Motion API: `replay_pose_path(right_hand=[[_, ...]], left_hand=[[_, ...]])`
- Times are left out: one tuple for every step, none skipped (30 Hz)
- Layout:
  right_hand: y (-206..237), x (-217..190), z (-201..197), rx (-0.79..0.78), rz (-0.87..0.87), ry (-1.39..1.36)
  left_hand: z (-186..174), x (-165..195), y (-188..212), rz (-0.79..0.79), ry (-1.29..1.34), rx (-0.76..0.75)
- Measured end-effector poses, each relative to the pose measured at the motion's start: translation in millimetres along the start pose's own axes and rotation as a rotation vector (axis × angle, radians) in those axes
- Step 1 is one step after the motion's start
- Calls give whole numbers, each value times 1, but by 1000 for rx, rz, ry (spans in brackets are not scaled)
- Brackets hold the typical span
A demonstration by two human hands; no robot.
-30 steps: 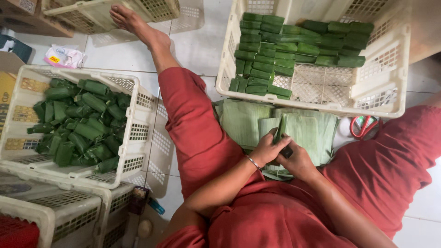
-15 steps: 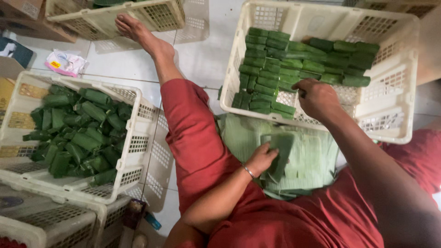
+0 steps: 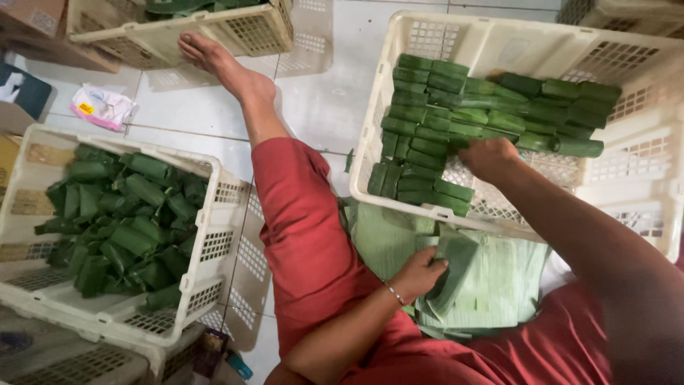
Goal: The person sits on the floor and repeatedly folds green banana leaves into small rectangular packets by hand. The folded leaves are placed into a white plastic crate to the right, while a stack of flat leaves is kept between the legs for easy access.
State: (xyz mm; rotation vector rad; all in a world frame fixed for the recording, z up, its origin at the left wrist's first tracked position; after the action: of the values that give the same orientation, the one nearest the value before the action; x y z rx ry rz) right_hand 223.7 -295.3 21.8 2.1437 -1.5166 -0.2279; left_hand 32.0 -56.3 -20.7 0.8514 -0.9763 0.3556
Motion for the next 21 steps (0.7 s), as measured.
replay_pose_path(right_hand=[[7,2,5,-33,22,-26],[13,4,8,-69,46,-54],[15,6,5,-49,69,-72],[19,8,1,-32,90,-89],[21,8,-5,-13,113,-107],[22,9,-12,-59,164,-199],[24,12,-20,-103,218,-292],[33,14,-29,-150,271,-386],[44,13,-42,-72,259,-443],[55,14,-58,11,246,-498],[68,13,-73,91,231,-554],[89,7,-86,225,184,-639],[112,1,-99,365,140,-721],[133,-7,-107,370,118,-769],[153,-17,-112,375,98,-815],[174,-31,-113,332,86,-921],[191,-47,-112,292,73,-1021],[203,-67,-112,278,3,-1082],[214,-91,-107,257,-65,-1151],[219,-113,-98,163,-36,-1075],[219,-130,-91,78,-12,-989]], left_hand=[[-1,2,1,-13,-46,10],[0,3,2,-30,-91,19],[1,4,4,-49,-132,27],[1,6,6,-48,-154,53],[-2,9,7,-43,-178,79],[-4,13,7,-38,-207,103],[-6,18,5,-9,-199,116],[-8,23,5,16,-188,129],[-9,26,6,42,-174,144],[-10,28,4,48,-134,127],[-11,29,3,51,-94,111],[-12,27,5,44,-53,92],[-12,24,4,24,46,55],[-12,21,1,10,145,22],[-11,17,-1,-2,245,-14],[-11,10,-3,-61,355,-51],[-12,5,-8,-113,463,-91],[-10,0,-11,-168,572,-129],[-8,-1,-11,-126,593,-176],[-7,1,-13,-81,610,-223],[-7,5,-15,-23,622,-269]])
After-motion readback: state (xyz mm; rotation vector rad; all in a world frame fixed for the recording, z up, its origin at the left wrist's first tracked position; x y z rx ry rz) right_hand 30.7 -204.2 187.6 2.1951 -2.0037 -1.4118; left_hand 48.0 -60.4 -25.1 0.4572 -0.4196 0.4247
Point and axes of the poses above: each hand's wrist, its own y-axis away from the middle knuckle, its own z-axis out of the palm, x = y × z, the point moved 4 cm from there along -y, towards the middle knuckle, and after that the axes turned 9 degrees about -z, right-handed, at the moved point
